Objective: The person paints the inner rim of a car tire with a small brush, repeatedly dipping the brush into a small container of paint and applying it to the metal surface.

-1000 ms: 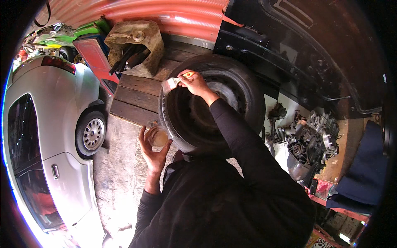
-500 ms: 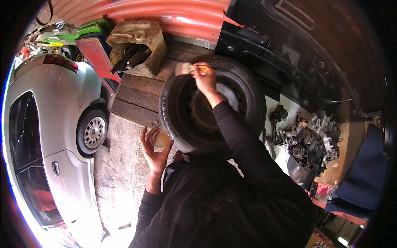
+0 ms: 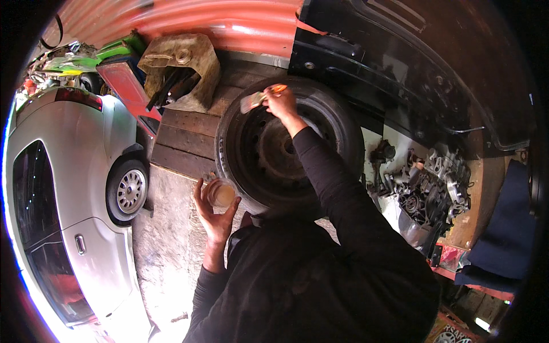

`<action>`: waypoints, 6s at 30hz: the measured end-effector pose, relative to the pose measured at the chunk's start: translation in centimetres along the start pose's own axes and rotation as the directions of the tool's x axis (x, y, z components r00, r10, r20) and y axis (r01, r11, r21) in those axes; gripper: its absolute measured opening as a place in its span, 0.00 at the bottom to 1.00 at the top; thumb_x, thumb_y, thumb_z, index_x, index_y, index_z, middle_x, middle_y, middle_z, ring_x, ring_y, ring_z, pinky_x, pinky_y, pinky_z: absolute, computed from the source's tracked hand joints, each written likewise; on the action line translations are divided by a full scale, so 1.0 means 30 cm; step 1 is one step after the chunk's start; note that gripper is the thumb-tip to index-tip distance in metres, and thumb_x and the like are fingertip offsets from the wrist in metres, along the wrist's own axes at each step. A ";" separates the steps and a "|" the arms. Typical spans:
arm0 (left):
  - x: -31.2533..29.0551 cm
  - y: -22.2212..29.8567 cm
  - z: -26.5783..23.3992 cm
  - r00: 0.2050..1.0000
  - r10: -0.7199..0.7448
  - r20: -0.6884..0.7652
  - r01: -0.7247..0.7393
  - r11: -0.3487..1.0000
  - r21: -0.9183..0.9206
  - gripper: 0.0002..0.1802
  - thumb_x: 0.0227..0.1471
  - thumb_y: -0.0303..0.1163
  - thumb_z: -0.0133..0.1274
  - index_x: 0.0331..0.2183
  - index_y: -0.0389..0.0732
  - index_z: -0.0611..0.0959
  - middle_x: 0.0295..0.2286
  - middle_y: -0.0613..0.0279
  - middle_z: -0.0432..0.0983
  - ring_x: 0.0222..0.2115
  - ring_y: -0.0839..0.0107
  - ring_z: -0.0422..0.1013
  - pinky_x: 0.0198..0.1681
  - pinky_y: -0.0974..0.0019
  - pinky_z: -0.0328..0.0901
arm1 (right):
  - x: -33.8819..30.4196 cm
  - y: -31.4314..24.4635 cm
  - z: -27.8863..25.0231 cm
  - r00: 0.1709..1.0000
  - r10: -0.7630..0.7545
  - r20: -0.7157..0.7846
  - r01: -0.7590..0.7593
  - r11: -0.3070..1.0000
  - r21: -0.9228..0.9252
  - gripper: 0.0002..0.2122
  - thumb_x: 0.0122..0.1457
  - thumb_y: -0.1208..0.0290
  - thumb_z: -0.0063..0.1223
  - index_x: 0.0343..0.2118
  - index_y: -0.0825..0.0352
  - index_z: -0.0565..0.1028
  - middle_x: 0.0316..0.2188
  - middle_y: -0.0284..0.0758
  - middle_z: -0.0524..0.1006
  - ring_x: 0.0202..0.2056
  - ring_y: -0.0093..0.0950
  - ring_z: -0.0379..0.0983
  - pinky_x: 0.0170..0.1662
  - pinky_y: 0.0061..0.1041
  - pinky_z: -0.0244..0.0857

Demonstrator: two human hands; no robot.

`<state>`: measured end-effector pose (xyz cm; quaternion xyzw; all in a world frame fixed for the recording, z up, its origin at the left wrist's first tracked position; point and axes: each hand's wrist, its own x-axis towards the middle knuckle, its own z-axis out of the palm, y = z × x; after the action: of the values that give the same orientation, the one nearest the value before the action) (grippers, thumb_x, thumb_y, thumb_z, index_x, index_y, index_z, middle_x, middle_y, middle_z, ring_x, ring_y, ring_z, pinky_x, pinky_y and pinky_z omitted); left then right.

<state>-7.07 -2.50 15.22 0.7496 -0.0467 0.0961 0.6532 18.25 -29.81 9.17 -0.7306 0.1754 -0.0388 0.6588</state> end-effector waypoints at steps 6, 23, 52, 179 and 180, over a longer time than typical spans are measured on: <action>-0.017 -0.002 -0.011 0.999 -0.038 -0.034 0.038 0.999 -0.007 0.57 0.43 0.20 0.73 0.67 0.38 0.56 0.55 0.46 0.72 0.56 0.59 0.70 0.62 0.55 0.63 | -0.013 -0.076 -0.060 0.890 -0.329 -0.314 0.206 0.907 -0.367 0.09 0.61 0.64 0.63 0.34 0.64 0.81 0.29 0.40 0.84 0.34 0.37 0.84 0.37 0.36 0.74; 0.034 0.013 0.037 0.999 0.013 0.047 -0.014 0.999 0.030 0.56 0.43 0.19 0.72 0.67 0.38 0.56 0.55 0.46 0.71 0.56 0.58 0.71 0.62 0.54 0.66 | -0.061 -0.005 0.144 0.939 -0.271 0.209 0.274 0.961 0.016 0.04 0.67 0.70 0.58 0.41 0.61 0.80 0.28 0.30 0.83 0.27 0.20 0.81 0.26 0.23 0.73; 0.004 -0.016 0.055 1.000 0.002 0.022 -0.002 1.000 0.010 0.58 0.41 0.18 0.72 0.67 0.37 0.56 0.55 0.45 0.71 0.56 0.57 0.70 0.62 0.54 0.65 | 0.125 -0.111 0.062 0.970 -0.220 -0.107 0.156 0.893 -0.422 0.15 0.60 0.57 0.63 0.32 0.67 0.81 0.30 0.45 0.84 0.39 0.43 0.83 0.40 0.41 0.74; -0.043 0.080 0.045 0.999 0.019 0.046 -0.022 0.997 0.070 0.58 0.42 0.15 0.71 0.68 0.38 0.54 0.55 0.44 0.71 0.56 0.57 0.70 0.62 0.54 0.64 | -0.509 -0.040 0.066 0.669 -0.432 0.605 0.555 0.832 -0.019 0.10 0.65 0.70 0.58 0.47 0.63 0.81 0.39 0.38 0.85 0.39 0.34 0.84 0.45 0.32 0.75; -0.041 0.084 0.048 0.999 0.018 0.049 -0.020 0.998 0.057 0.59 0.42 0.15 0.71 0.68 0.38 0.53 0.55 0.44 0.71 0.56 0.57 0.70 0.62 0.54 0.64 | -0.468 -0.030 0.064 0.653 -0.444 0.613 0.534 0.844 0.043 0.08 0.66 0.71 0.56 0.44 0.65 0.80 0.36 0.37 0.85 0.37 0.29 0.83 0.43 0.29 0.74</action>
<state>-8.64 -4.34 17.22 0.7699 -0.0670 0.0852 0.6289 5.86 -23.61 12.24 -0.7685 -0.2443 0.0314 0.5905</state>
